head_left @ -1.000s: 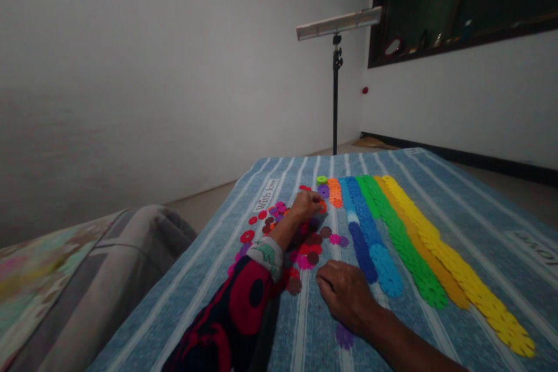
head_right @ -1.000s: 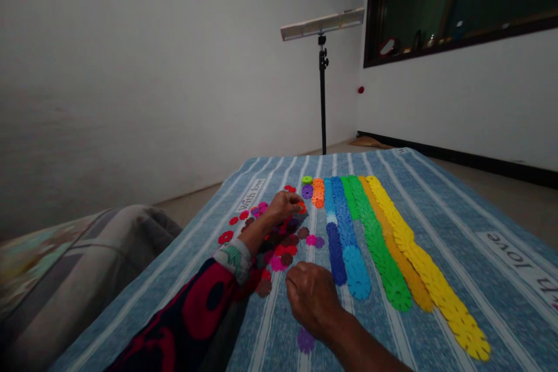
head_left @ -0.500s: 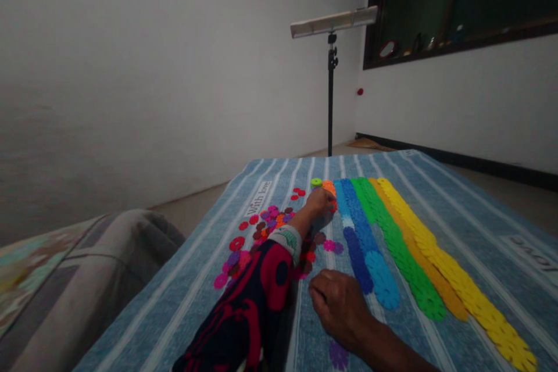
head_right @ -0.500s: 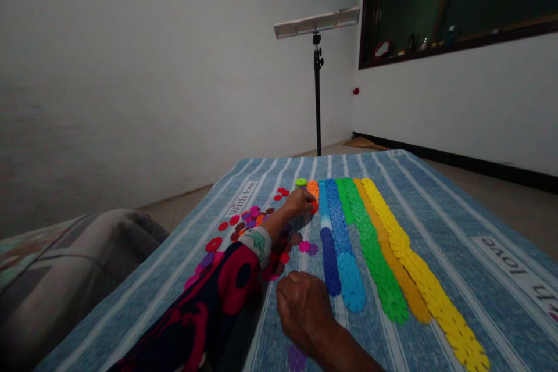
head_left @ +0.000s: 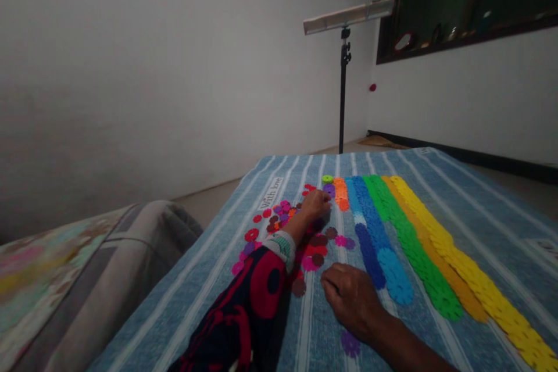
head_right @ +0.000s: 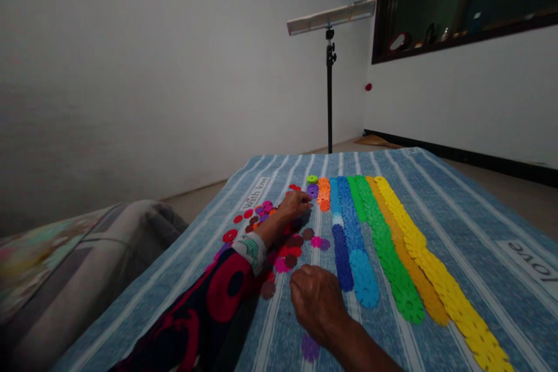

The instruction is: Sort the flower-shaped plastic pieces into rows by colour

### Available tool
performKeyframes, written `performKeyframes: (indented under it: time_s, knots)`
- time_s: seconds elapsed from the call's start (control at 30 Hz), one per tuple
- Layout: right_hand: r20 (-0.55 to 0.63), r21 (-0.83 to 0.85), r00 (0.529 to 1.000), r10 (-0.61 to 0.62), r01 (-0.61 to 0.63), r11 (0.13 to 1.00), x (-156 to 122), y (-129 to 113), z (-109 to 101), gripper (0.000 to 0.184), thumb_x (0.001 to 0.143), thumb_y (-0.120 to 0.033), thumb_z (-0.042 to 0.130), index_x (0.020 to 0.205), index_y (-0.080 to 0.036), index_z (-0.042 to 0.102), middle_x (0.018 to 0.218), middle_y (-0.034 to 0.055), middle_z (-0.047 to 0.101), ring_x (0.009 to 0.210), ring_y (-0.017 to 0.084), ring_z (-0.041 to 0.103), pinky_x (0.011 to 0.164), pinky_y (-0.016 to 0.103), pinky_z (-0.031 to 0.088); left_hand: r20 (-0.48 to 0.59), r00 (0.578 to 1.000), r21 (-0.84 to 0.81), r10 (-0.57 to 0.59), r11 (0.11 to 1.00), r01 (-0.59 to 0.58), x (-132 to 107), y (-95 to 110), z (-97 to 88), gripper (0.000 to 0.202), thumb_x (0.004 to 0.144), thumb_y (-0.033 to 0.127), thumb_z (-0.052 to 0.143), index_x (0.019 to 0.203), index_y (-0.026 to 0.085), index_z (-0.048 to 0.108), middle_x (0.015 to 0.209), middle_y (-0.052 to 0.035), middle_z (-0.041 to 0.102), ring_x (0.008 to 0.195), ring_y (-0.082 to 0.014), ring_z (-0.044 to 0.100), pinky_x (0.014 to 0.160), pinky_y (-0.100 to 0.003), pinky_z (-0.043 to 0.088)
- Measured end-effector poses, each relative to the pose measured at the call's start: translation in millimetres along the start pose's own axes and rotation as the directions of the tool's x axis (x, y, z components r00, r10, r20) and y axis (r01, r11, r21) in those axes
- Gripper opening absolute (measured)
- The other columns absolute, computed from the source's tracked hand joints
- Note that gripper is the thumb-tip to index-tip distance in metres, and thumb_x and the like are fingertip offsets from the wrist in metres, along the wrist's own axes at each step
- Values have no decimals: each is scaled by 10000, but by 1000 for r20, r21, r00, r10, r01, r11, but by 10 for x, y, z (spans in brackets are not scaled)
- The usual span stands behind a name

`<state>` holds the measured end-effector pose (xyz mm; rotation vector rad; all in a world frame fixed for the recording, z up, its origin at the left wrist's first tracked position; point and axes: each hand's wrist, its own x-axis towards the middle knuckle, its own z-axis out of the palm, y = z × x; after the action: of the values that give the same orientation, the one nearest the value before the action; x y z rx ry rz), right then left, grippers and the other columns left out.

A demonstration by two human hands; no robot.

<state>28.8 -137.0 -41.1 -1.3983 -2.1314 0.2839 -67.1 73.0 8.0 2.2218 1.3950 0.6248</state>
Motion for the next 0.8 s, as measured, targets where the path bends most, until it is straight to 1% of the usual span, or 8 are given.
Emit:
performKeyframes:
  time_s: [0.1, 0.17, 0.3, 0.4, 0.5, 0.57, 0.7, 0.8]
  knots:
    - [13, 14, 1000, 9, -9, 1000, -9, 17, 1, 229, 875, -130, 496, 727, -198, 657, 759, 15, 664, 722, 143, 605, 665, 256, 345, -46, 999, 144, 11, 990, -4, -216, -204, -186, 150, 689, 140, 622, 758, 149, 755, 730, -56, 696, 774, -191, 626, 725, -257, 454]
    - [21, 22, 1000, 13, -13, 1000, -14, 24, 0, 228, 878, -133, 497, 736, -198, 665, 779, 18, 671, 737, 146, 608, 672, 257, 348, -59, 998, 193, -21, 981, 32, -369, -351, -362, 171, 713, 152, 605, 772, 150, 766, 727, -54, 701, 728, -174, 621, 704, -253, 448]
    - [33, 12, 999, 16, -17, 1000, -22, 34, 7, 236, 887, -143, 489, 751, -197, 674, 793, 24, 677, 746, 155, 615, 676, 264, 347, -64, 985, 219, -160, 961, 170, -665, -625, -733, 203, 681, 128, 598, 774, 158, 775, 653, -16, 684, 678, -152, 603, 664, -233, 436]
    - [34, 9, 999, 14, -15, 1000, -28, 47, 16, 243, 895, -162, 482, 753, -199, 676, 788, 22, 676, 745, 157, 615, 672, 263, 345, -56, 965, 215, -258, 940, 264, -865, -780, -904, 213, 655, 109, 594, 762, 150, 774, 632, -9, 681, 666, -149, 602, 647, -226, 432]
    - [29, 6, 1000, 3, -3, 1000, -32, 62, 20, 253, 896, -162, 471, 746, -198, 671, 775, 18, 670, 739, 154, 612, 667, 262, 341, -54, 953, 158, -298, 940, 303, -1010, -862, -949, 222, 657, 117, 613, 800, 146, 779, 718, -31, 723, 727, -163, 632, 665, -227, 440]
    - [23, -2, 1000, -3, 3, 1000, -33, 68, 20, 250, 893, -163, 471, 744, -196, 669, 773, 18, 667, 734, 154, 611, 664, 262, 340, -62, 955, 133, -291, 946, 296, -1065, -870, -938, 208, 660, 135, 627, 800, 150, 780, 740, -37, 730, 753, -170, 639, 673, -228, 439]
    - [24, -13, 1000, -7, 7, 1000, -36, 70, 13, 256, 892, -158, 466, 737, -195, 667, 757, 18, 659, 730, 157, 612, 658, 263, 338, -33, 976, 203, -213, 955, 215, -1096, -801, -903, 150, 691, 175, 608, 694, 158, 757, 636, -20, 668, 657, -153, 592, 623, -229, 395]
    - [19, -11, 1000, -9, 9, 1000, -36, 62, -2, 257, 894, -159, 466, 738, -195, 668, 755, 19, 658, 729, 159, 613, 658, 262, 340, 13, 978, 295, -206, 936, 193, -1084, -740, -888, 152, 692, 198, 596, 630, 155, 728, 544, -1, 588, 567, -136, 527, 586, -237, 359]
